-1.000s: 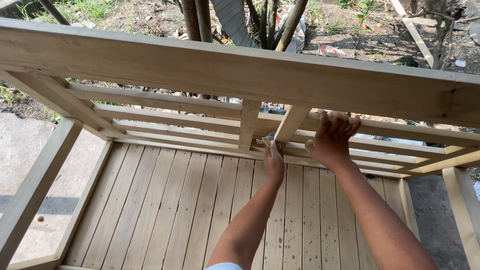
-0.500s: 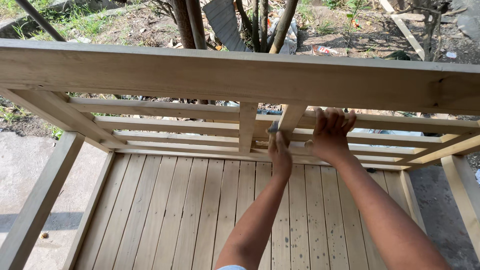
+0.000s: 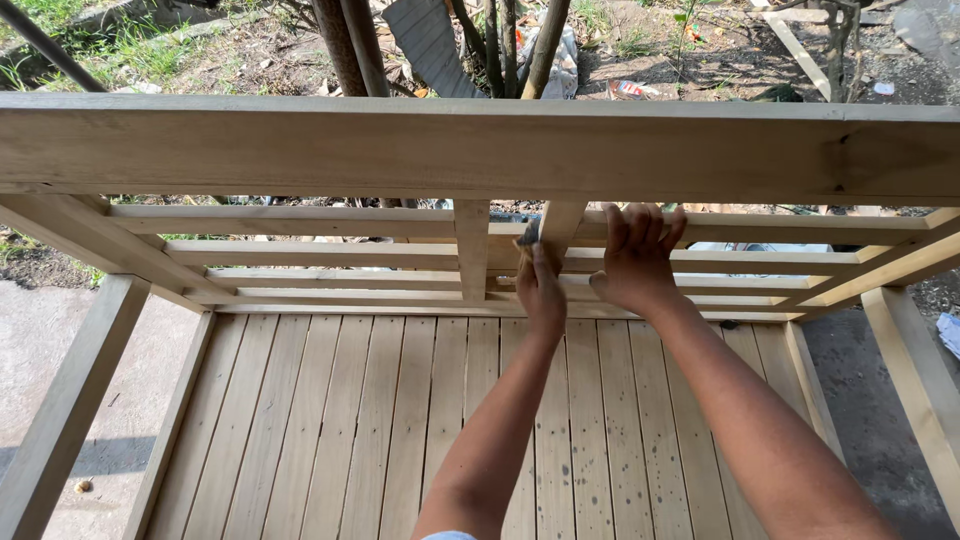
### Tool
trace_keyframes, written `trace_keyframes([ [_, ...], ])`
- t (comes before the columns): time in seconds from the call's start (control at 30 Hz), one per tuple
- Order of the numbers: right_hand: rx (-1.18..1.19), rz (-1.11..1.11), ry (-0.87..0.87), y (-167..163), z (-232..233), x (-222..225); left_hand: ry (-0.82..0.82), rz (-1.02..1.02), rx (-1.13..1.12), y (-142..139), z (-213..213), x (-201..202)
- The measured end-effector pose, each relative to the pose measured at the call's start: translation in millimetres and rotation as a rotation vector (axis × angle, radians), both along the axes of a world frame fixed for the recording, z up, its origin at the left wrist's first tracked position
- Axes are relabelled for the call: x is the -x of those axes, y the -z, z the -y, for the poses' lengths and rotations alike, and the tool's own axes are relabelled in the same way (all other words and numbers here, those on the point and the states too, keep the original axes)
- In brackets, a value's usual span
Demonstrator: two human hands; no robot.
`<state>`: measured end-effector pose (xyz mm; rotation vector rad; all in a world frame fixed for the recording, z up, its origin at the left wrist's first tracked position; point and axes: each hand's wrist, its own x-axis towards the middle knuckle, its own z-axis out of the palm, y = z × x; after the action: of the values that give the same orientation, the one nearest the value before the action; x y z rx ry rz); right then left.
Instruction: The person sands the slatted seat and backrest of a wooden bench using a sanding block. They move systematically across the seat planks and then sand the horizontal and vertical members of the backrest.
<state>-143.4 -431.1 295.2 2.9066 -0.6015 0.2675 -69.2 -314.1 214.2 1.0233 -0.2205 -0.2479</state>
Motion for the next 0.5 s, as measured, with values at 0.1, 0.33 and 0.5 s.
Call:
trace_keyframes([
  [0.1,-0.053,0.057,-0.054,-2.3,-0.1,2.8,-0.165,0.167,-0.079,-16.8,26.7,-0.4],
  [0.33,-0.056,0.105,-0.132,-9.1,0.5,4.4,-0.096,-0.105,-0.062,19.7,2.9,20.6],
  [0.5,-0.108,0.113,-0.155,-13.2,2.1,5.1,-0.179,-0.391,0.214,30.3,17.0,24.0],
])
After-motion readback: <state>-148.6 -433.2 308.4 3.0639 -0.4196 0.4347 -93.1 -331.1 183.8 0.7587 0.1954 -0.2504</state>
